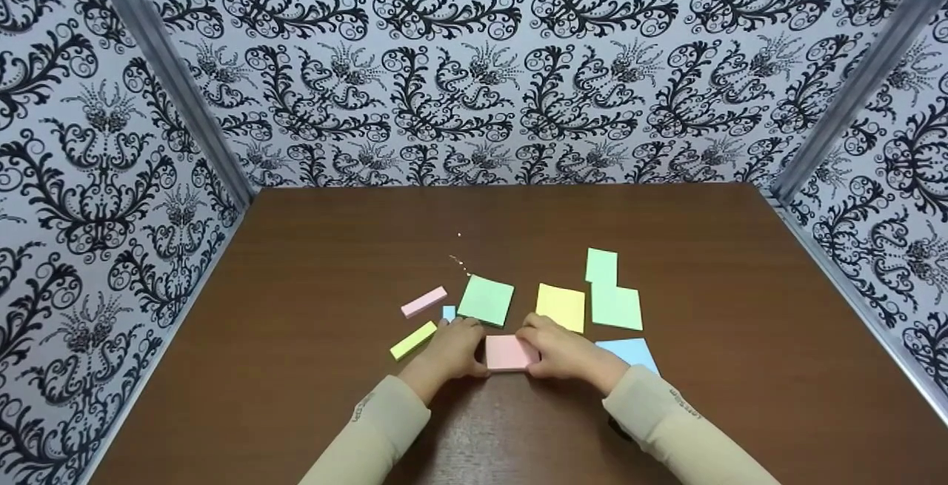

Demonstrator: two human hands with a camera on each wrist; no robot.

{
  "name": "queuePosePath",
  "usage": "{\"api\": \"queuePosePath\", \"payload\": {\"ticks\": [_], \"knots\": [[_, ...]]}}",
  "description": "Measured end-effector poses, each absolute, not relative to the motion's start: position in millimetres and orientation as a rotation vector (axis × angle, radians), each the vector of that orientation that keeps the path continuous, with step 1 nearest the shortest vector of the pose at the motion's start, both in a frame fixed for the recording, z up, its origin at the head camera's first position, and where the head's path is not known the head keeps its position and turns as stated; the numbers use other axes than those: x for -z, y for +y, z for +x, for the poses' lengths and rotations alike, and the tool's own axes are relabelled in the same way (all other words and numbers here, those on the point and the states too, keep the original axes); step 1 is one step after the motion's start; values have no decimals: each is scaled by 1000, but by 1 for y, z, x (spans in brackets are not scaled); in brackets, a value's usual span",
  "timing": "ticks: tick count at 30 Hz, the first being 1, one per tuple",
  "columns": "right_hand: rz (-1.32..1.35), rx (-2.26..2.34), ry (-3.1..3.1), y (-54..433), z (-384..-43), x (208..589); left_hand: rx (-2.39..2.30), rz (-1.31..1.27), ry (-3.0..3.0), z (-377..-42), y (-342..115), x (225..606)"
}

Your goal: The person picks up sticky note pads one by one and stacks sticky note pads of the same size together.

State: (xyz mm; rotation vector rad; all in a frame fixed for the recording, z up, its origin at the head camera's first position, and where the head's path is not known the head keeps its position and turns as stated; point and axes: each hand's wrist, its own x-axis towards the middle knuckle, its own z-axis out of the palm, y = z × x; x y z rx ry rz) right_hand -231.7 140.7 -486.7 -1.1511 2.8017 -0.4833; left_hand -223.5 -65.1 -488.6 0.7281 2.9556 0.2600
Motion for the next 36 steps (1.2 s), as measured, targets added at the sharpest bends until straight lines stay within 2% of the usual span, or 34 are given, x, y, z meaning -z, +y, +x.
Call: {"api": "queuePosePath", "payload": {"ticks": [19, 36], "knots": [[-1290, 272, 2874, 137, -229, 489, -280, 753, 2961, -226, -65, 491], [-1277, 259, 2858, 137, -231, 488, -292, 712, 2967, -225, -62, 489]]}}
